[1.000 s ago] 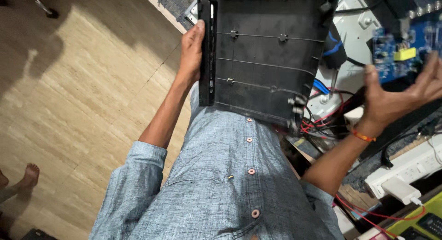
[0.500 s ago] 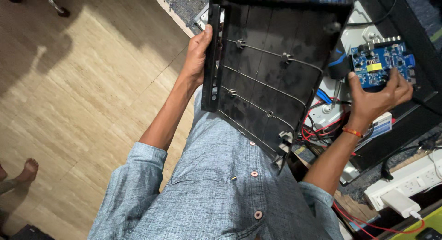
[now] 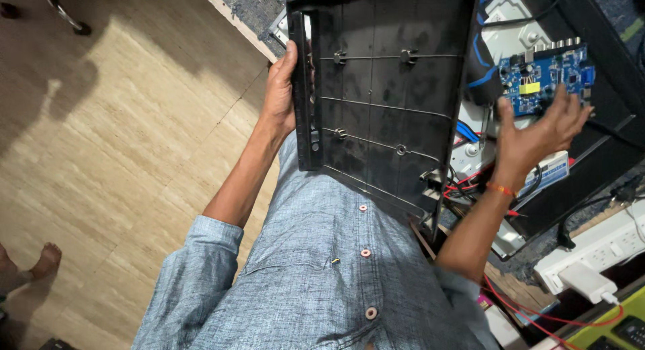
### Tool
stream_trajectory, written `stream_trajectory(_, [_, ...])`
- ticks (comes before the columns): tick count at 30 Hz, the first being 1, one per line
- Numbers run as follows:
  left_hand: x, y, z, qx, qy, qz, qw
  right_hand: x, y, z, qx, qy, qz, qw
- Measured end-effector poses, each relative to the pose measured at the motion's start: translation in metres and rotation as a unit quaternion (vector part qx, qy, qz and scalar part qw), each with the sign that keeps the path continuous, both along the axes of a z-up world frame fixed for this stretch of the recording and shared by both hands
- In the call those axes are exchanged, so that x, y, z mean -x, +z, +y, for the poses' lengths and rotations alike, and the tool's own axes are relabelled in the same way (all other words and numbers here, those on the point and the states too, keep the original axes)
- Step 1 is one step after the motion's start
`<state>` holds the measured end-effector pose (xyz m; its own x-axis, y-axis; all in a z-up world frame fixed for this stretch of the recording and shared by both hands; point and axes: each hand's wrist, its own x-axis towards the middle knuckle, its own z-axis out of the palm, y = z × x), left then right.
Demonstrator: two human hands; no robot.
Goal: The person uses a pair of blue-handled pliers to repeatedly cut and remove sections from a black plastic frame. After finishing the cutting, the person places the frame on a workbench and handles a blue circuit board inside a black casing, adjusting its position.
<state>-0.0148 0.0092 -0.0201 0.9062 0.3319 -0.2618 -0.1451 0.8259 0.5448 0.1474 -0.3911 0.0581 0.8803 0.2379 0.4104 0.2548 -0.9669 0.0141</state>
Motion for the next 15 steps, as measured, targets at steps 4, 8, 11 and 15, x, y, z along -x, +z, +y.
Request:
stream_trajectory(4, [0.001,0.004,-0.001,-0.011,0.015,0.022,1.000,0.059,0.038,0.043,-0.330,0.160,0.114,0.923])
stream_trajectory(8, [0.000,0.004,0.002,0.024,0.024,0.001,0.999,0.115,0.053,0.078,-0.474,0.267,0.215,0.811])
stream_trajectory(11, [0.000,0.003,0.004,0.011,0.024,0.003,1.000,0.130,0.053,0.088,-0.535,0.303,0.271,0.741])
stream_trajectory(15, [-0.001,0.001,0.003,0.004,0.019,0.024,1.000,0.136,0.047,0.087,-0.541,0.288,0.265,0.744])
